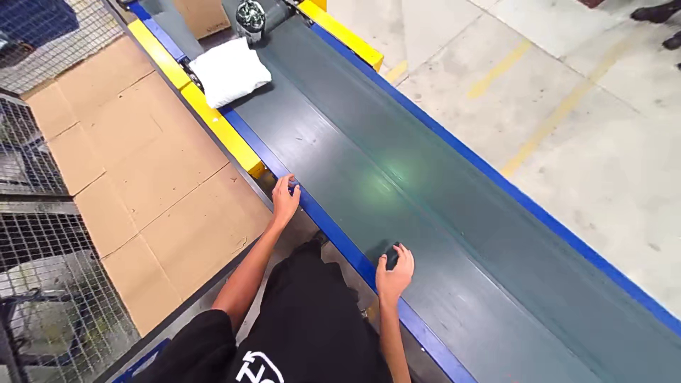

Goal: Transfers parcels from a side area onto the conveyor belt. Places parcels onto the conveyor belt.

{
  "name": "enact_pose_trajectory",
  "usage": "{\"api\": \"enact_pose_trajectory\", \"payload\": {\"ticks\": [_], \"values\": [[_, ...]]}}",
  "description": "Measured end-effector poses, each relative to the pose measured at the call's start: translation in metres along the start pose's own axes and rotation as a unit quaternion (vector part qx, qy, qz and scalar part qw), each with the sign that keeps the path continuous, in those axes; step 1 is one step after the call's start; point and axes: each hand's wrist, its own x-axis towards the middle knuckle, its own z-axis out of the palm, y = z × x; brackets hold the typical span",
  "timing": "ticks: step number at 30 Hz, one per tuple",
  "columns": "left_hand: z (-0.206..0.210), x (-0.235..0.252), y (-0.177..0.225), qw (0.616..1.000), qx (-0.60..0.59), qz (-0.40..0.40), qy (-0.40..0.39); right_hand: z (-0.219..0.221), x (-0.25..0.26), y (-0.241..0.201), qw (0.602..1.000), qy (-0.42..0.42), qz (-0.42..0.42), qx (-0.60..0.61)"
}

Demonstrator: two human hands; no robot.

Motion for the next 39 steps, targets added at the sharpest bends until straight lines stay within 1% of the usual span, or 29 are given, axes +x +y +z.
{"api": "enact_pose_trajectory", "payload": {"ticks": [4,6,7,8,9,10,11,13,15,16,18,20,21,23,25,28,32,34,35,37,38,39], "values": [[-0.038,0.05,-0.01,0.994,0.083,-0.014,0.063,-0.004,0.001,0.0,1.0,-0.008,-0.001,-0.012],[-0.064,0.091,-0.014,0.988,0.12,-0.019,0.096,-0.009,0.002,0.003,1.0,-0.006,0.01,-0.016],[-0.077,0.115,-0.018,0.986,0.116,-0.034,0.116,-0.012,0.002,0.004,1.0,-0.006,0.015,-0.015],[-0.09,0.141,-0.021,0.983,0.094,-0.069,0.139,-0.014,0.003,0.004,1.0,-0.006,0.019,-0.014],[-0.1,0.168,-0.025,0.977,0.061,-0.12,0.164,-0.015,0.004,0.004,1.0,-0.005,0.021,-0.013],[-0.107,0.194,-0.03,0.968,0.027,-0.174,0.179,-0.015,0.007,0.002,1.0,-0.004,0.026,-0.011],[-0.111,0.219,-0.036,0.96,0.0,-0.219,0.177,-0.014,0.011,-0.001,1.0,-0.005,0.029,-0.008],[-0.106,0.254,-0.051,0.947,-0.056,-0.284,0.139,-0.008,0.027,-0.016,0.999,-0.027,0.035,0.011],[-0.091,0.269,-0.061,0.937,-0.09,-0.325,0.096,0.003,0.053,-0.04,0.996,-0.074,0.027,0.049],[-0.085,0.269,-0.061,0.934,-0.098,-0.332,0.089,0.01,0.07,-0.055,0.991,-0.106,0.014,0.079],[-0.072,0.26,-0.061,0.929,-0.149,-0.327,0.09,0.029,0.108,-0.088,0.973,-0.175,-0.003,0.152],[-0.062,0.24,-0.055,0.928,-0.2,-0.304,0.082,0.049,0.142,-0.122,0.949,-0.231,-0.008,0.214],[-0.059,0.229,-0.049,0.932,-0.216,-0.278,0.08,0.06,0.158,-0.138,0.939,-0.25,-0.007,0.237],[-0.054,0.204,-0.034,0.95,-0.209,-0.223,0.065,0.081,0.183,-0.169,0.92,-0.281,-0.005,0.273],[-0.047,0.181,-0.025,0.963,-0.189,-0.187,0.039,0.098,0.199,-0.192,0.907,-0.303,-0.009,0.293],[-0.039,0.148,-0.019,0.96,-0.229,-0.16,-0.011,0.115,0.212,-0.216,0.902,-0.306,-0.024,0.304],[-0.061,0.104,-0.018,0.918,-0.365,-0.14,-0.065,0.128,0.235,-0.229,0.9,-0.269,-0.025,0.343],[-0.078,0.083,-0.031,0.889,-0.442,-0.11,-0.058,0.129,0.257,-0.237,0.885,-0.275,-0.026,0.375],[-0.087,0.075,-0.037,0.873,-0.476,-0.094,-0.037,0.131,0.27,-0.244,0.879,-0.282,-0.039,0.383],[-0.102,0.071,-0.041,0.842,-0.535,-0.063,0.03,0.136,0.301,-0.268,0.871,-0.303,-0.07,0.381],[-0.111,0.075,-0.033,0.821,-0.564,-0.054,0.068,0.139,0.316,-0.283,0.868,-0.315,-0.074,0.378],[-0.123,0.082,-0.015,0.802,-0.586,-0.058,0.099,0.144,0.331,-0.298,0.863,-0.324,-0.066,0.383]]}}
